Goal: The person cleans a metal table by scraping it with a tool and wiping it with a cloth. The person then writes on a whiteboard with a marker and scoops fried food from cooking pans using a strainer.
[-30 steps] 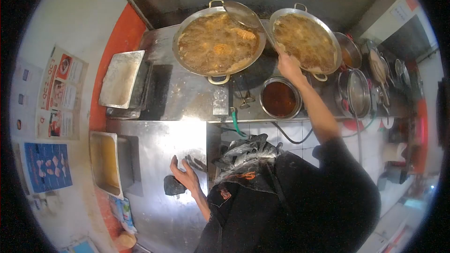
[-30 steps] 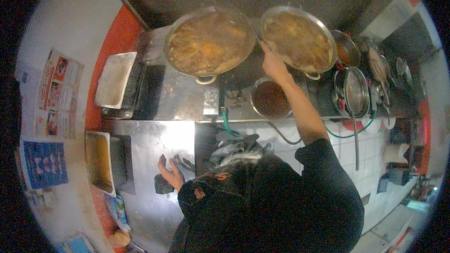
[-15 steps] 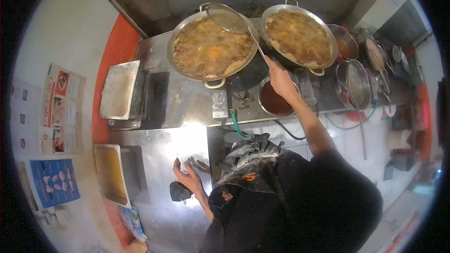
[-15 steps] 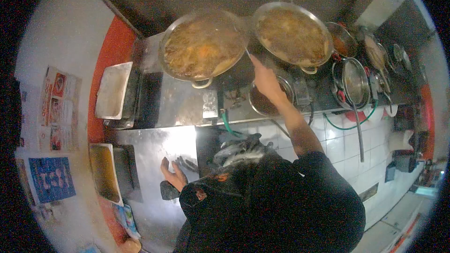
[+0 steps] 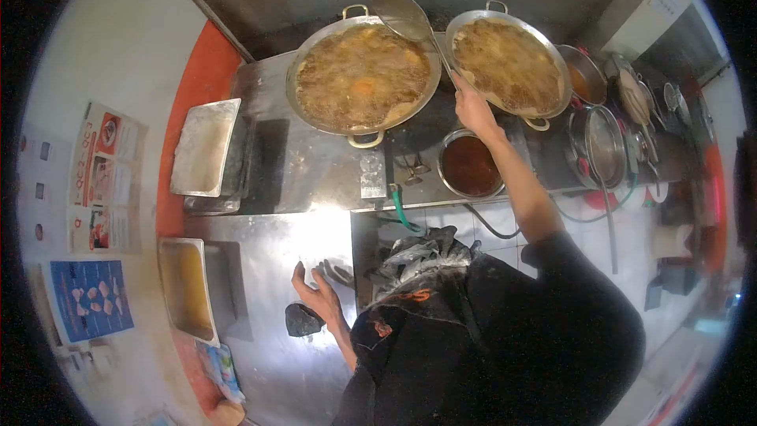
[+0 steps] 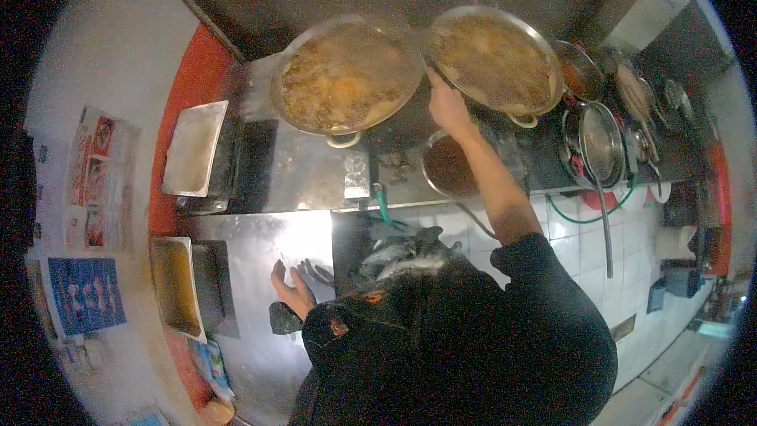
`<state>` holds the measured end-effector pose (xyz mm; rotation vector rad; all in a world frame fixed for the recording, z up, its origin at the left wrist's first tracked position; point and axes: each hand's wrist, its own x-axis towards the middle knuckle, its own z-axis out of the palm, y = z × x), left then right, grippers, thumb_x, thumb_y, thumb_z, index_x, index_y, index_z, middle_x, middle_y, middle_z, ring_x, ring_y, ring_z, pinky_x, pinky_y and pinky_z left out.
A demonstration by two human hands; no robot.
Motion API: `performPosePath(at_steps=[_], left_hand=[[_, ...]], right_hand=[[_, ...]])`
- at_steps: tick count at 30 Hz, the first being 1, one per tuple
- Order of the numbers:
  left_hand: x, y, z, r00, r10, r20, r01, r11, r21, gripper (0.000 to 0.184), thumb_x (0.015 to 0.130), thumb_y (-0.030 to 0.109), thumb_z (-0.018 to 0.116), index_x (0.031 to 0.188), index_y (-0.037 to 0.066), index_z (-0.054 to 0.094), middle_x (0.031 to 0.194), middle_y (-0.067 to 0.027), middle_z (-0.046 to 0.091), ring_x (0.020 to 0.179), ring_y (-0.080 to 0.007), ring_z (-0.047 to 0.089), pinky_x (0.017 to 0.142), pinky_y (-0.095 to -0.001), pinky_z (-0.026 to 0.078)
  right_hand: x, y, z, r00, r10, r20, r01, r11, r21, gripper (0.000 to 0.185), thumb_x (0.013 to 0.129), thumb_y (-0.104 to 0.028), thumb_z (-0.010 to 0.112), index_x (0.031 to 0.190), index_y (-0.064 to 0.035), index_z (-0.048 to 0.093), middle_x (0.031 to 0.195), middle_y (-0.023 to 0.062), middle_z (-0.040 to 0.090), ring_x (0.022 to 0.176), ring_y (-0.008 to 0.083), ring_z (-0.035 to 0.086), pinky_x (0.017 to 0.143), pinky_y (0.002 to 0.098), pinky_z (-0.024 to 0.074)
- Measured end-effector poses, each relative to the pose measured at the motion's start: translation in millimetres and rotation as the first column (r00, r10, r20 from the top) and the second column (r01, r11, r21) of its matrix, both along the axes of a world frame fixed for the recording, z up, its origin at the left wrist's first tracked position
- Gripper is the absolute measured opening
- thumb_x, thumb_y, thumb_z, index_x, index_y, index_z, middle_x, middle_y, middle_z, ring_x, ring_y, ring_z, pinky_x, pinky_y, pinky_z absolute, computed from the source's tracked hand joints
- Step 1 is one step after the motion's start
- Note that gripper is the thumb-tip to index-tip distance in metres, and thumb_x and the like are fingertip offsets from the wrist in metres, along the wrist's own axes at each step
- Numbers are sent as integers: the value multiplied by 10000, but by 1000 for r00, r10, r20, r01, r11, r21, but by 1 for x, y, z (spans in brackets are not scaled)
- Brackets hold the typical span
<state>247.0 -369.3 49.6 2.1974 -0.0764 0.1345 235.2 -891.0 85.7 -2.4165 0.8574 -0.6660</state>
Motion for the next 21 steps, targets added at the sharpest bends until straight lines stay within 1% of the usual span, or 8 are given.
performPosePath(at_steps=[1, 4, 7, 10, 13, 16, 19, 21], left_hand=[[0, 4, 0, 1000, -9, 8, 9, 1000, 20, 411, 988, 163, 563, 1327, -66, 521, 1307, -252, 574, 1237, -373, 543, 1074, -442, 394], [-2, 6, 1, 1000, 6, 13, -7, 999, 33, 413, 986, 161, 566, 1324, -73, 522, 1305, -255, 576, 1235, -373, 547, 1075, -445, 393], [-2, 6, 7, 999, 36, 7, -36, 999, 37, 415, 984, 160, 569, 1322, -76, 525, 1303, -257, 580, 1233, -372, 551, 1073, -444, 395], [-7, 7, 9, 997, 71, 12, -71, 997, 12, 415, 983, 158, 572, 1323, -77, 527, 1299, -257, 582, 1232, -374, 552, 1070, -447, 399], [-13, 13, 2, 995, 100, 25, -100, 995, -6, 414, 982, 154, 572, 1321, -80, 528, 1296, -258, 583, 1232, -378, 551, 1067, -456, 401], [-19, 24, -9, 993, 118, 27, -118, 993, -3, 417, 981, 158, 571, 1320, -82, 527, 1295, -258, 582, 1229, -381, 549, 1063, -466, 401], [-23, 26, -11, 989, 143, 27, -143, 990, -5, 421, 980, 167, 572, 1319, -79, 530, 1293, -259, 583, 1223, -382, 550, 1060, -469, 402], [-21, 24, -11, 989, 145, 36, -145, 989, -11, 423, 978, 173, 574, 1317, -76, 533, 1288, -258, 585, 1219, -381, 552, 1058, -467, 403]], right_hand=[[8, -9, -7, 999, 23, 40, -20, 997, -80, 544, 979, -75, 470, 1512, -167, 418, 1134, 321, 643, 1078, 500, 601, 918, 516, 467], [38, -10, 35, 985, 61, -163, -52, 997, 61, 596, 945, -28, 469, 1517, -188, 416, 1131, 314, 653, 1108, 486, 606, 927, 531, 474], [70, -10, 62, 940, 29, -340, -11, 998, 54, 639, 916, 3, 456, 1514, -221, 432, 1115, 305, 665, 1095, 469, 625, 926, 541, 483], [86, -25, 35, 954, 69, -292, -92, 994, -64, 646, 905, -1, 445, 1501, -249, 456, 1119, 300, 666, 1071, 466, 638, 902, 545, 492], [81, -16, 51, 910, 91, -404, -96, 995, 8, 631, 906, -12, 455, 1493, -242, 470, 1128, 292, 671, 1043, 470, 647, 893, 541, 499], [58, -19, 45, 965, 145, -219, -144, 989, 19, 671, 877, 12, 477, 1498, -242, 464, 1118, 300, 672, 1029, 461, 654, 891, 536, 504], [50, -17, 58, 946, 81, -314, -93, 995, -21, 685, 867, 21, 486, 1499, -241, 463, 1106, 315, 666, 1018, 460, 654, 898, 529, 503], [55, -12, 59, 943, 74, -325, -77, 997, 3, 674, 870, 16, 483, 1498, -229, 463, 1106, 328, 657, 1020, 468, 648, 905, 530, 498]])
